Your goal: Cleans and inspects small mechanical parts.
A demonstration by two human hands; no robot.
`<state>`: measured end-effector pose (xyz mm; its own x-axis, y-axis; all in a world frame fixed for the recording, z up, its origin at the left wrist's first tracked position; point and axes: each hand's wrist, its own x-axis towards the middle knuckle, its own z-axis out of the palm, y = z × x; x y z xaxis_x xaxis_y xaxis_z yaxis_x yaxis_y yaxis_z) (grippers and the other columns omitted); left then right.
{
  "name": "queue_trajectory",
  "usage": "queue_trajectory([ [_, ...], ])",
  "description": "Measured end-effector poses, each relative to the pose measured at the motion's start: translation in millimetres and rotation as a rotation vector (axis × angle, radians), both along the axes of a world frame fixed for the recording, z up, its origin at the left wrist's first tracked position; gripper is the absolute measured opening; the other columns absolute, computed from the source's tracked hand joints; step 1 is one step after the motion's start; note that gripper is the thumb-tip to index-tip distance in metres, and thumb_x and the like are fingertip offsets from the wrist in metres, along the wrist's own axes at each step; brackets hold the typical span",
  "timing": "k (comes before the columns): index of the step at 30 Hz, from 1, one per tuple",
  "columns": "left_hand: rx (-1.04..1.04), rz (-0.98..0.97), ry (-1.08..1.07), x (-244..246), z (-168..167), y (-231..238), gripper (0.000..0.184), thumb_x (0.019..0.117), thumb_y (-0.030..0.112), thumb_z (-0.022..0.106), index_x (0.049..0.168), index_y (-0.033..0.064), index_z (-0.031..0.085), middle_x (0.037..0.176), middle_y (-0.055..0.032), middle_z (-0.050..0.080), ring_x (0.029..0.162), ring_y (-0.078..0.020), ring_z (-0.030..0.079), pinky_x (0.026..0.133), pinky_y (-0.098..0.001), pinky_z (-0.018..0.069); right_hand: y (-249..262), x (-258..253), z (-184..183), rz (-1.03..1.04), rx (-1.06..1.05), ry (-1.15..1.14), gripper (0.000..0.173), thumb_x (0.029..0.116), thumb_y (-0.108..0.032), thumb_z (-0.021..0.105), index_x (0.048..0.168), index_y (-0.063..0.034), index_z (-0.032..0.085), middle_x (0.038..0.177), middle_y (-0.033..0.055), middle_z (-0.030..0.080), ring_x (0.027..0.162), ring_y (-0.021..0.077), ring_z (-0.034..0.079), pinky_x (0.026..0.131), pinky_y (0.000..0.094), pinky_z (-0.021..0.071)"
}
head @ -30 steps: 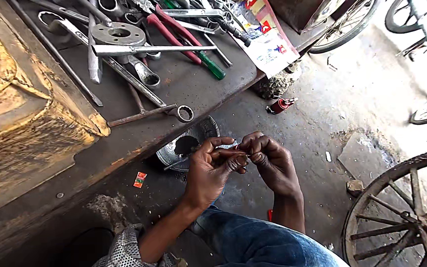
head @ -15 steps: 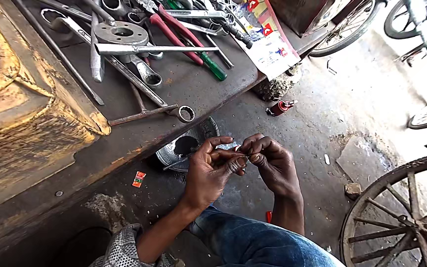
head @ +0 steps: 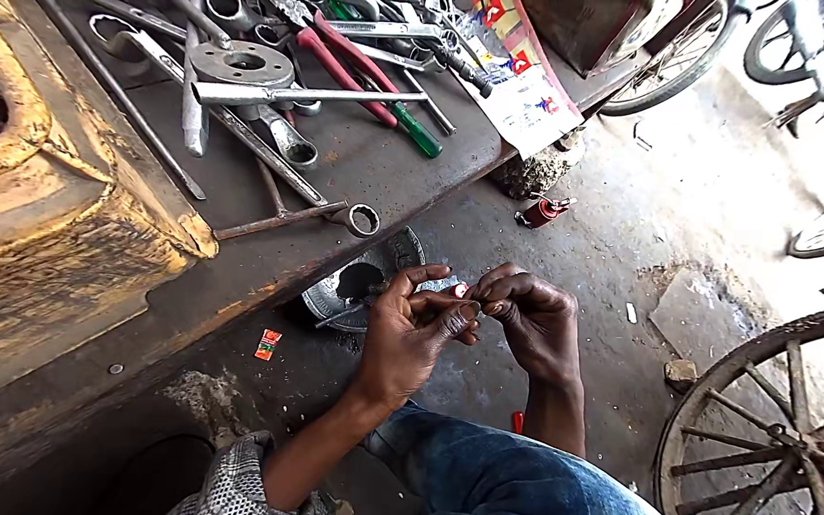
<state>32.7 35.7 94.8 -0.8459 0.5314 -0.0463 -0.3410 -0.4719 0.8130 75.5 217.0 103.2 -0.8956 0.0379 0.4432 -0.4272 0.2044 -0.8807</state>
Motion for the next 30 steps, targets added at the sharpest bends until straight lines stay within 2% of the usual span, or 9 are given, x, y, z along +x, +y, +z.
queue_trajectory([
  [4, 0.049, -0.026, -0.162, 0, 5, 0, 0.045, 0.0923, -0.007, 0.068, 0.133, 0.0085, 0.054, 0.094, -0.0115, 0.073, 0.073, -0.0176, 0.073, 0.068, -0.0308, 0.064, -1, 1, 3, -0.014, 0.06, 0.01, 0.011, 0.0984, -0.014, 0.069, 0.1, -0.0039, 0.074, 0.102, 0.0012, 0.07, 0.094, 0.0073, 0.068, 0.081, 0.022, 0.059],
  [8, 0.079, -0.065, -0.262, 2, 9, -1, 0.045, 0.0933, -0.008, 0.066, 0.133, 0.0086, 0.054, 0.093, -0.0114, 0.073, 0.073, -0.0172, 0.073, 0.068, -0.0313, 0.064, -1, 1, 3, 0.013, 0.01, 0.034, 0.01, 0.0968, -0.014, 0.072, 0.099, -0.0051, 0.076, 0.101, 0.0018, 0.071, 0.094, 0.0091, 0.068, 0.081, 0.0242, 0.0596],
  [17, 0.081, -0.065, -0.206, 2, 9, -1, 0.048, 0.0921, -0.007, 0.068, 0.134, 0.0096, 0.054, 0.094, -0.0117, 0.073, 0.072, -0.0175, 0.073, 0.067, -0.0308, 0.0643, 1, 2, 6, 0.029, -0.017, 0.028, 0.013, 0.0966, -0.015, 0.072, 0.104, -0.0046, 0.076, 0.102, 0.0033, 0.071, 0.094, 0.0109, 0.069, 0.081, 0.026, 0.0604],
  [21, 0.074, -0.037, -0.149, 3, 8, -1, 0.049, 0.0912, -0.007, 0.07, 0.134, 0.0096, 0.054, 0.092, -0.0116, 0.073, 0.072, -0.0183, 0.074, 0.068, -0.0314, 0.0645, 1, 3, 7, 0.043, -0.01, 0.022, 0.012, 0.0969, -0.014, 0.072, 0.102, -0.0044, 0.076, 0.101, 0.0031, 0.071, 0.094, 0.0115, 0.069, 0.082, 0.0275, 0.0607],
  [30, 0.057, -0.016, -0.165, 3, 12, -3, 0.054, 0.0861, -0.011, 0.073, 0.133, 0.0099, 0.054, 0.092, -0.0118, 0.074, 0.073, -0.0187, 0.074, 0.067, -0.0309, 0.0641, 0, 4, 16, 0.0, 0.104, 0.06, 0.01, 0.0979, -0.013, 0.07, 0.1, -0.005, 0.076, 0.103, 0.0028, 0.072, 0.097, 0.0109, 0.07, 0.085, 0.0258, 0.0601],
])
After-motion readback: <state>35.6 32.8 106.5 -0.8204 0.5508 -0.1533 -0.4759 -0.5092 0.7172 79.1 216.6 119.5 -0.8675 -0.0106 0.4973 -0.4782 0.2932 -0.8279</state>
